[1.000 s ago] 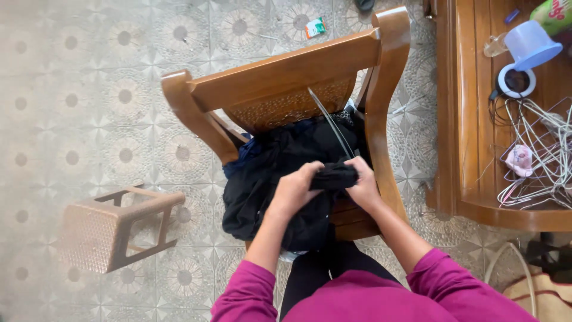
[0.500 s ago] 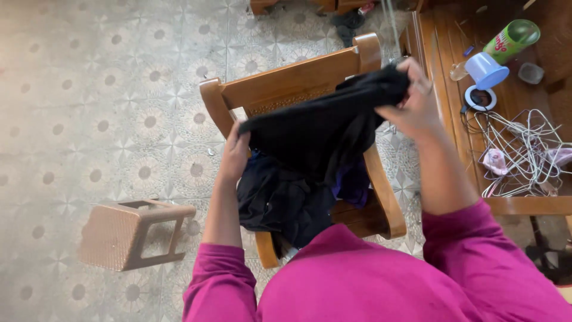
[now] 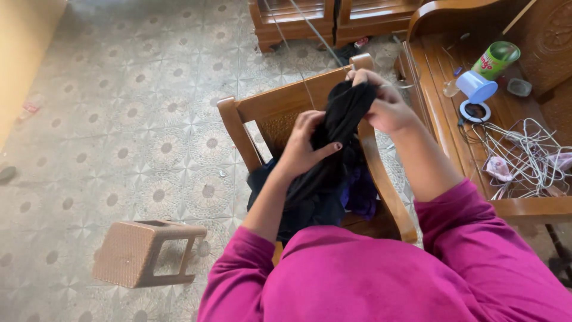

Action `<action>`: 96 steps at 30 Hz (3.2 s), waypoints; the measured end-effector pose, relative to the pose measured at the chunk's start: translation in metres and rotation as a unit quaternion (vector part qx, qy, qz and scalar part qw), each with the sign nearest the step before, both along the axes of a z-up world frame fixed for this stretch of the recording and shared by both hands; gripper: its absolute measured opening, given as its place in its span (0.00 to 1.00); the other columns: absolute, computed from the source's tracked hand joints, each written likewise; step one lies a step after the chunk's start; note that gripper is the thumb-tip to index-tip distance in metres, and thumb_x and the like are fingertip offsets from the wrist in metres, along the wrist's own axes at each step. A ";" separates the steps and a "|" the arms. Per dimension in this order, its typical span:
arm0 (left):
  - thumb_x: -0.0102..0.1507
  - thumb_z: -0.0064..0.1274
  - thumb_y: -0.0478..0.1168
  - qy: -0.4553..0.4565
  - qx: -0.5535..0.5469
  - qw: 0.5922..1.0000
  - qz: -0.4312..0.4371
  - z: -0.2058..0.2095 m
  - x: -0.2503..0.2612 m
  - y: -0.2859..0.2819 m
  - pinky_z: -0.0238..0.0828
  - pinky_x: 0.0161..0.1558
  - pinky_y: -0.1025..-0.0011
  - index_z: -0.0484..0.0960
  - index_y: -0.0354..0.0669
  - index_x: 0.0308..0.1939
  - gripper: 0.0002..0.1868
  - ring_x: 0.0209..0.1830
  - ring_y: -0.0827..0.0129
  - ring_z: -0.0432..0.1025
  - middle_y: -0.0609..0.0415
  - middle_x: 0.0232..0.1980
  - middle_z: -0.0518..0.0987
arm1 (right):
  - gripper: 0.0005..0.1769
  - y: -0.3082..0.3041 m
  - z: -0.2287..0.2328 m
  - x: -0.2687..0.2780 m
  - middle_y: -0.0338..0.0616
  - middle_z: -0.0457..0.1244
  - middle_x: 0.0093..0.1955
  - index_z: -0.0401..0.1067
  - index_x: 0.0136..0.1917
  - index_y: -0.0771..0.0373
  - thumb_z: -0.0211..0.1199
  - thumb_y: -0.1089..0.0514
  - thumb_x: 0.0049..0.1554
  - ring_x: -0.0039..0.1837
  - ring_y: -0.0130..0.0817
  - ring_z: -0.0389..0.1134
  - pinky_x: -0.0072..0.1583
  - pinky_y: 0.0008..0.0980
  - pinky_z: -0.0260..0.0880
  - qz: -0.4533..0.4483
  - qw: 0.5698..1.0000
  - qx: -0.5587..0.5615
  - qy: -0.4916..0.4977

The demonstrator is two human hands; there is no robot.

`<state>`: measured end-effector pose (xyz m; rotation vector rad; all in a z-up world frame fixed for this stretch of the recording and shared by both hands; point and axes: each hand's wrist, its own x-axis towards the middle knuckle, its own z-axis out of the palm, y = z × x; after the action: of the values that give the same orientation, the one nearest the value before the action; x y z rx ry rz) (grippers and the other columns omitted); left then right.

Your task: The person repeatedly picks up garments from a wooden chair, places each on a hanger, and hangs the hanger on a metal drying rack. The person handles several dark-colored garments one at a time, adjusting them on the hangers before placing them on the rack.

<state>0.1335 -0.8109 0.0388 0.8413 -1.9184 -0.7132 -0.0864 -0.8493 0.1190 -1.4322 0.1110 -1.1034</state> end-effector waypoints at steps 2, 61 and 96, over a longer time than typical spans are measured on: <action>0.62 0.62 0.46 0.012 -0.037 0.999 0.025 0.006 -0.009 0.003 0.68 0.60 0.62 0.71 0.40 0.53 0.22 0.61 0.55 0.68 0.46 0.59 0.71 | 0.08 0.008 0.006 0.003 0.34 0.55 0.47 0.62 0.43 0.51 0.60 0.55 0.62 0.47 0.22 0.56 0.50 0.20 0.58 -0.036 0.999 -0.017 0.010; 0.51 0.44 0.43 0.067 -0.134 0.977 -0.150 0.070 0.083 -0.033 0.60 0.45 0.67 0.70 0.42 0.20 0.10 0.33 0.61 0.60 0.52 0.28 0.63 | 0.20 0.036 -0.137 -0.045 0.39 0.49 0.31 0.70 0.64 0.73 0.47 0.68 0.62 0.36 0.22 0.51 0.42 0.22 0.59 -0.046 0.990 0.136 0.006; 0.69 0.44 0.61 -0.306 -0.074 0.918 0.243 -0.042 0.032 0.070 0.72 0.31 0.63 0.74 0.58 0.38 0.16 0.30 0.56 0.77 0.56 0.28 0.75 | 0.23 0.038 -0.052 -0.036 0.40 0.75 0.41 0.65 0.66 0.54 0.61 0.59 0.58 0.49 0.43 0.76 0.56 0.45 0.74 -0.105 0.871 -0.131 0.462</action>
<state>0.1657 -0.7404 -0.0034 1.4968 -2.1231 0.0157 -0.1221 -0.8110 0.0672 -2.1392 0.8416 -0.5121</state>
